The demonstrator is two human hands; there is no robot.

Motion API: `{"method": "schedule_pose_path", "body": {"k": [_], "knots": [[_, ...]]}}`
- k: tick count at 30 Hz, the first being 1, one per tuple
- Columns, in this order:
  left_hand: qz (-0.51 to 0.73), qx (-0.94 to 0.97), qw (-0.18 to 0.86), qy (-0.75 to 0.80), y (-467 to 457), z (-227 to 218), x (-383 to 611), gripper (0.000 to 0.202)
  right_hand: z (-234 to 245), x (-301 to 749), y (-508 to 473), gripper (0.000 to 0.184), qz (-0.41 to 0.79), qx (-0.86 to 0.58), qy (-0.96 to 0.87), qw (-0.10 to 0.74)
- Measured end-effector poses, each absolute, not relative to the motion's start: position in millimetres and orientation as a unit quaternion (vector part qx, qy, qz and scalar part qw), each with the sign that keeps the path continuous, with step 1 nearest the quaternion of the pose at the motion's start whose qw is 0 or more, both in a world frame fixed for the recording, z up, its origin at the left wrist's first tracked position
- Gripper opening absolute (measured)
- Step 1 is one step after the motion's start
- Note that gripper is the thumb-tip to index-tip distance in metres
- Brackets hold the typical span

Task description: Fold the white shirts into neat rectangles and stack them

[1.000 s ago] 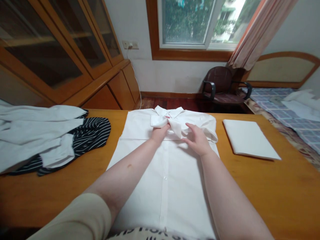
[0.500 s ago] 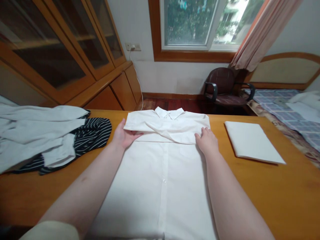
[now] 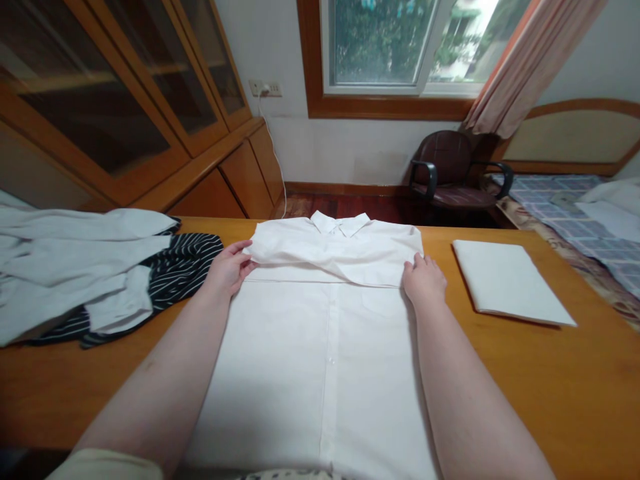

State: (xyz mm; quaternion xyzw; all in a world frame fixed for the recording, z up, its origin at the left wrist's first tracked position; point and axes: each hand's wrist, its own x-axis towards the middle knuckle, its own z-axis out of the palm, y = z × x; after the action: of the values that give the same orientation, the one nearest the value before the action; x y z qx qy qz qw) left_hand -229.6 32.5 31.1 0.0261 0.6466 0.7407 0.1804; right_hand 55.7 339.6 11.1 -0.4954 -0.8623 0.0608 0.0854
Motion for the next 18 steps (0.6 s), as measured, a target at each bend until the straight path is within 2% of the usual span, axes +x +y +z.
{"method": "schedule_pose_path", "body": {"k": [4, 6, 10, 14, 18], "knots": [[0.606, 0.055, 0.01, 0.793, 25.8, 22.5, -242.2, 0.033, 8.6, 56.5, 343.7, 0.044, 0.065, -0.495, -0.857, 0.13], [0.542, 0.081, -0.026, 0.836, 22.2, 20.6, -245.9, 0.033, 8.9, 56.8, 345.4, 0.038, 0.076, -0.486, -0.853, 0.174], [0.48, 0.194, 0.047, 0.854, 20.7, 18.0, -248.4, 0.041, 10.9, 56.1, 345.9, 0.034, 0.116, -0.404, -0.867, 0.268], [0.4, 0.258, 0.074, 0.876, 23.0, 18.8, -246.5, 0.06, 12.2, 53.5, 342.4, 0.033, 0.167, -0.383, -0.881, 0.224], [0.416, 0.261, 0.053, 0.87, 22.9, 26.8, -242.6, 0.051, 13.2, 52.1, 340.7, 0.035, 0.174, -0.404, -0.879, 0.187]]}}
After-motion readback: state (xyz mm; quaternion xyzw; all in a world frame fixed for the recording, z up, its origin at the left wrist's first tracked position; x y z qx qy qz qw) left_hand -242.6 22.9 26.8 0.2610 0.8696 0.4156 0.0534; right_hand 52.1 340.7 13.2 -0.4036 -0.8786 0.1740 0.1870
